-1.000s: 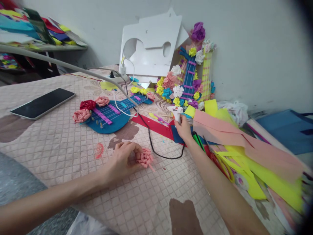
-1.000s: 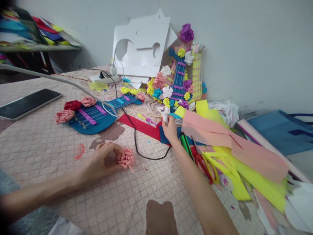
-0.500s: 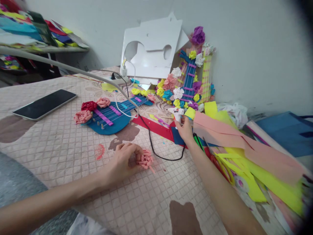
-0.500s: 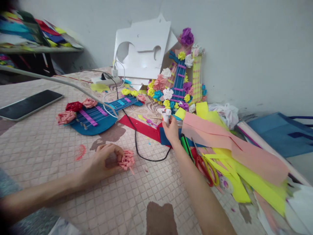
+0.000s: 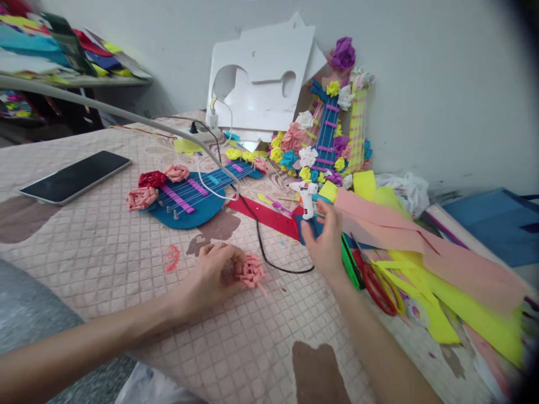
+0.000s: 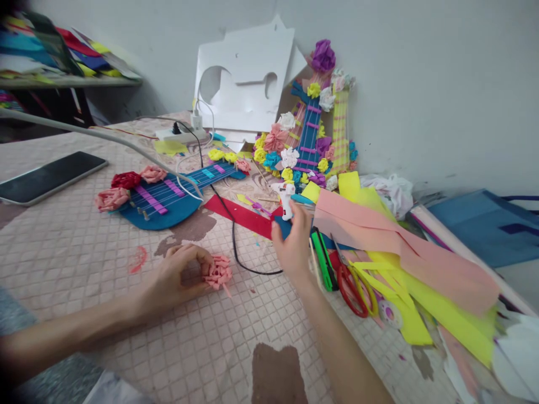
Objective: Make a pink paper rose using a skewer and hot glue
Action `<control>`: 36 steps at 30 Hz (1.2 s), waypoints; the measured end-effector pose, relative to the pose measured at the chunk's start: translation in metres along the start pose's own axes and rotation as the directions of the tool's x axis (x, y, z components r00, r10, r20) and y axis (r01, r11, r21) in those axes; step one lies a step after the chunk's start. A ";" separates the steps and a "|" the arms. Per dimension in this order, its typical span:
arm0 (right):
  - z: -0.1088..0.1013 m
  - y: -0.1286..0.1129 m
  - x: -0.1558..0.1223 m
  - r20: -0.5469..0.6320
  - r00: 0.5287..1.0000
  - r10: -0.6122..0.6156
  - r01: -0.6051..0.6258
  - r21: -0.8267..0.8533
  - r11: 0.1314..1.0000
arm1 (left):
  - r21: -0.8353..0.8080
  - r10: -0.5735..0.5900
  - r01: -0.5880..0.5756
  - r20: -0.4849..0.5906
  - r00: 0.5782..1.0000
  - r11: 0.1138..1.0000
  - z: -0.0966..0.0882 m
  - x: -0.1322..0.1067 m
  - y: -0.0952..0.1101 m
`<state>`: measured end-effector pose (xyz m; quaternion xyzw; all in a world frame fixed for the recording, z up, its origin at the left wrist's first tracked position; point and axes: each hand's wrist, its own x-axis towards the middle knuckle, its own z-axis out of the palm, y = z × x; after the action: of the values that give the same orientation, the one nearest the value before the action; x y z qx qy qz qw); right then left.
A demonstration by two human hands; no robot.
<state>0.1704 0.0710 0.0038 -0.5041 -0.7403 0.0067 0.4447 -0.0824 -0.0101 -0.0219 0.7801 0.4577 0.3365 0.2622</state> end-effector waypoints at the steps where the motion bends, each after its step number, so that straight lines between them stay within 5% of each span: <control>1: -0.001 -0.017 -0.009 0.053 0.999 -0.008 0.005 0.062 0.998 | 0.003 -0.004 0.004 0.001 1.000 1.000 0.000 0.000 0.000; 5: -0.001 -0.071 -0.047 0.308 0.948 -0.074 -0.006 0.253 0.967 | 0.008 -0.019 0.019 0.007 1.000 1.000 -0.002 0.001 0.004; 8: 0.002 -0.086 -0.065 0.402 0.912 -0.081 -0.049 0.302 0.952 | 0.013 -0.030 0.030 -0.002 1.000 0.999 -0.003 0.002 0.007; 36: 0.015 -0.079 -0.073 0.424 0.903 -0.068 -0.058 0.277 0.959 | 0.122 0.015 -0.009 -0.049 0.999 0.993 -0.002 -0.004 0.002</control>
<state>0.1096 -0.0163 -0.0167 -0.4193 -0.8126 0.2222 0.3383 -0.0837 -0.0143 -0.0203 0.7888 0.4789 0.3291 0.2005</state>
